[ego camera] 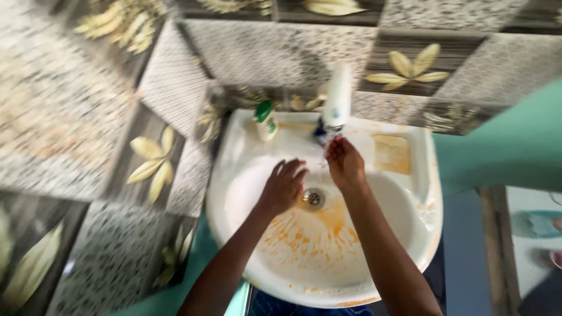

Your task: The person scrubs a white ceramic sink with a blue brush, rinses the brush, and wipes the sink and surrounding tiled wall with a dark cloth. They also wash their hands and rinse the cloth under running water.

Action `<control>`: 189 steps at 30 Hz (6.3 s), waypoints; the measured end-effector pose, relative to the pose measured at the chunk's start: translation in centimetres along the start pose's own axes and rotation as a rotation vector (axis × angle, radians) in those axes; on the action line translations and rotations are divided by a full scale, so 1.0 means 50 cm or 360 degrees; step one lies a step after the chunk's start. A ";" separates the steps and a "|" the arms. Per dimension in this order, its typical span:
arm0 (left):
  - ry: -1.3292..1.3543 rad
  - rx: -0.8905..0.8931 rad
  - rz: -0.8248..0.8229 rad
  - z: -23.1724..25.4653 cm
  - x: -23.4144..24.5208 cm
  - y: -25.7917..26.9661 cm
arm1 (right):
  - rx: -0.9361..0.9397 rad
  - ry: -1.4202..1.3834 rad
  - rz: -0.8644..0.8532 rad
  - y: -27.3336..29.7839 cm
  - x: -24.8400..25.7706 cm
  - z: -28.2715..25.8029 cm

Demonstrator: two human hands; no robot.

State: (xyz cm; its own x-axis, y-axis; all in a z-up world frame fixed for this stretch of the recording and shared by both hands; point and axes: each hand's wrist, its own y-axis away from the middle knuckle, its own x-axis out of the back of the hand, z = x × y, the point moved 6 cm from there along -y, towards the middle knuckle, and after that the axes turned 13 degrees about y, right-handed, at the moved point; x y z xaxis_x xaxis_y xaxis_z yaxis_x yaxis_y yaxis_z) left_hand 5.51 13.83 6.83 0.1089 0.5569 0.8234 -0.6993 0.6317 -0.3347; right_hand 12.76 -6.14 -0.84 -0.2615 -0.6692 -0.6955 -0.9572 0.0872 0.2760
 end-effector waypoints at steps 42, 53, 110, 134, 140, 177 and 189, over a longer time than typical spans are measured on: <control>-0.0009 0.0582 0.0398 0.299 -0.020 0.391 | -0.0200 0.0093 -0.0281 -0.013 -0.142 -0.107; 0.0195 0.1031 -0.0847 0.228 -0.172 0.324 | -0.0380 0.0373 -0.0576 0.147 -0.250 -0.118; 0.0655 0.0934 -0.1644 0.136 -0.526 0.298 | -0.0505 0.4682 -0.0894 0.345 0.382 0.059; 0.0867 0.1036 -0.1645 0.182 -0.486 0.275 | -0.0311 0.0111 -0.0058 0.061 -0.068 0.044; 0.1118 0.0887 -0.1511 0.112 -0.475 0.260 | -0.0306 -0.0002 -0.0190 0.074 -0.206 -0.064; 0.0183 -0.0157 -0.0341 -0.006 -0.146 -0.154 | 0.0934 0.3229 0.0570 0.101 0.014 -0.196; 0.0079 0.0056 -0.0654 -0.009 -0.159 -0.162 | 0.0686 0.3571 0.0859 0.093 0.027 -0.151</control>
State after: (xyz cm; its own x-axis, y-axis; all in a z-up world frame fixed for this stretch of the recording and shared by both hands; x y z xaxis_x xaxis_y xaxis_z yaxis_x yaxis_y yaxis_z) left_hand 10.63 4.55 2.78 0.4175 0.2882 0.8618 -0.6143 0.7883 0.0339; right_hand 8.91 -12.22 4.53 -0.1986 0.0211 0.9799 -0.9141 0.3567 -0.1929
